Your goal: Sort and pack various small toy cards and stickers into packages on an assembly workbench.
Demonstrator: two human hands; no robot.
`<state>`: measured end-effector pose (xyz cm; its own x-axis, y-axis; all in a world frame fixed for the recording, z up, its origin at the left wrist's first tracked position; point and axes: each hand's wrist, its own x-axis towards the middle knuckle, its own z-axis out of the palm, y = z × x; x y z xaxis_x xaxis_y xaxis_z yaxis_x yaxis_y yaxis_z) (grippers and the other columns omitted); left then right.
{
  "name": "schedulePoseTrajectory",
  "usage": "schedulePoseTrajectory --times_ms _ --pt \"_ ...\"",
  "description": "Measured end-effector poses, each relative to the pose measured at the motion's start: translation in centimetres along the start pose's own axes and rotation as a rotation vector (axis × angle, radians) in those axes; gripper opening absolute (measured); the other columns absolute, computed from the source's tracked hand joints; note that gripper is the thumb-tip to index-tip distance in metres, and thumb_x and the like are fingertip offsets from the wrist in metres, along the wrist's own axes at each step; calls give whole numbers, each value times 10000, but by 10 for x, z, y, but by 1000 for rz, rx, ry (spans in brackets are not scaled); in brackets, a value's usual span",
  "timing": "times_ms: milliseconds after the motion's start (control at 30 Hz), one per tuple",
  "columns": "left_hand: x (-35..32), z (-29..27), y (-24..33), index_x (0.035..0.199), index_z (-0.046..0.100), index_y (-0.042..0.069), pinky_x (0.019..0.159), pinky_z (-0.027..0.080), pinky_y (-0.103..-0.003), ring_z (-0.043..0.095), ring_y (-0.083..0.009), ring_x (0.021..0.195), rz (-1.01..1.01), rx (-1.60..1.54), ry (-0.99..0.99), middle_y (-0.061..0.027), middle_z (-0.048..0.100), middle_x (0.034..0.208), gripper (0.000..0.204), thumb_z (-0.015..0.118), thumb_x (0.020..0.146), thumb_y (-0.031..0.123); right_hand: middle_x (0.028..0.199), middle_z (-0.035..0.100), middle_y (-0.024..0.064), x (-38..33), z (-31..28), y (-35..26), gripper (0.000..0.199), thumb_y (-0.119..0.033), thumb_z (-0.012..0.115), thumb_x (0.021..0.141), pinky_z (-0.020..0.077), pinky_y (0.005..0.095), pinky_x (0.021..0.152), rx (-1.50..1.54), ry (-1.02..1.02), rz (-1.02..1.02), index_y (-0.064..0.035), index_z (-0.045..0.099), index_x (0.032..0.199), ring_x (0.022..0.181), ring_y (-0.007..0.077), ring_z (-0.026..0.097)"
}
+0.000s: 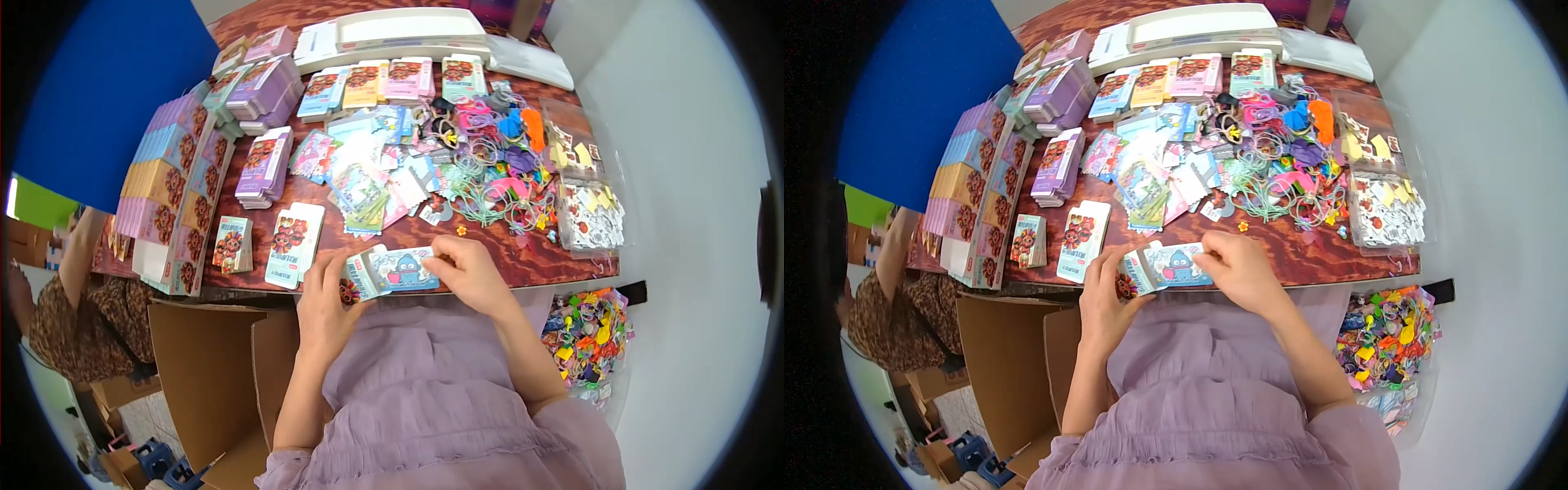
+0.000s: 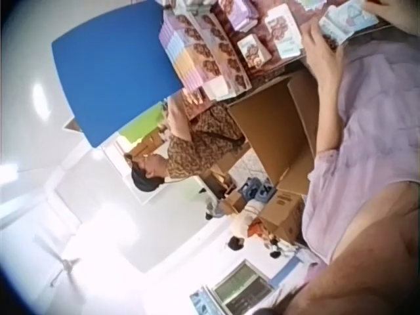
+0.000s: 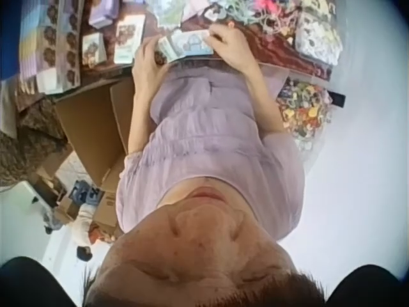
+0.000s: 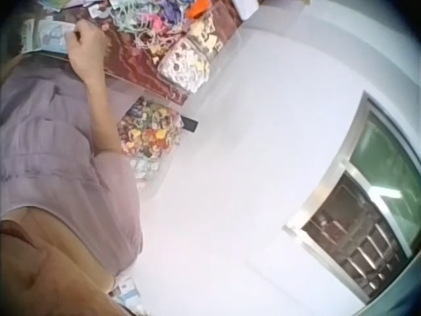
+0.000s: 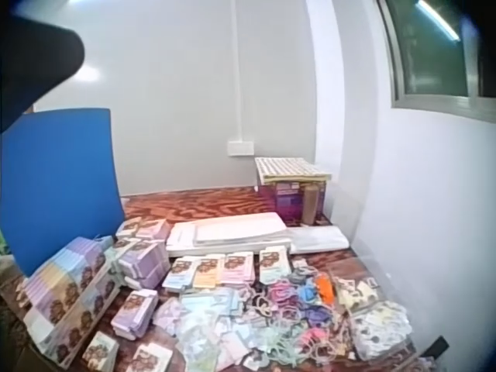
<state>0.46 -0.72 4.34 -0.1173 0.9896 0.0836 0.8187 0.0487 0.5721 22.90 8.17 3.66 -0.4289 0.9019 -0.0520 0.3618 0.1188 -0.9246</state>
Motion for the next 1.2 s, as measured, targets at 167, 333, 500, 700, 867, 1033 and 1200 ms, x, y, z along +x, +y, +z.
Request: schedulePoseTrajectory --times_ms 167,333,500,700,867,1033,1200 --pt "-4 4 6 1361 475 55 904 507 -439 529 -361 1199 172 -29 -114 -152 501 1342 806 871 661 117 853 568 79 5 11 9 257 -102 709 851 435 328 690 8 -146 -10 -13 500 732 802 158 551" --pt "-1 14 6 1376 447 53 895 507 -447 524 -378 1205 82 -17 -128 -164 496 1343 821 870 677 127 1314 546 164 0 36 -11 268 -147 791 751 371 466 1020 -423 252 -353 -18 556 749 1209 381 471" --pt "5 18 3 1316 498 36 908 499 -408 577 -334 1125 150 -180 17 -149 563 1218 819 903 607 101 1100 658 149 4 14 2 150 -93 736 817 470 376 883 169 122 -127 -3 617 800 1015 266 619" --pt "13 15 5 1300 517 20 929 479 -368 583 -278 1105 90 -372 -20 -124 575 1191 784 890 612 66 1143 618 148 24 -36 49 109 -42 714 766 446 409 929 -901 648 -314 -36 664 863 1108 323 538" --pt "13 15 9 1303 512 18 933 480 -370 586 -280 1103 56 -393 -36 -128 574 1195 785 892 618 75 1215 626 125 38 -84 59 54 -16 679 853 482 358 908 -159 442 -123 -38 653 894 1049 217 613" --pt "14 18 13 1306 507 16 942 475 -374 584 -293 1109 106 -381 -41 -131 574 1199 785 890 623 66 1246 636 185 34 -110 22 127 -154 619 968 519 362 921 786 237 -74 -31 602 938 1024 187 651" --pt "17 20 15 1305 507 15 954 466 -389 579 -306 1126 74 -336 -66 -135 580 1192 784 885 620 56 1065 708 141 19 -120 35 128 -184 599 990 575 303 721 631 336 28 -58 582 980 854 168 696"
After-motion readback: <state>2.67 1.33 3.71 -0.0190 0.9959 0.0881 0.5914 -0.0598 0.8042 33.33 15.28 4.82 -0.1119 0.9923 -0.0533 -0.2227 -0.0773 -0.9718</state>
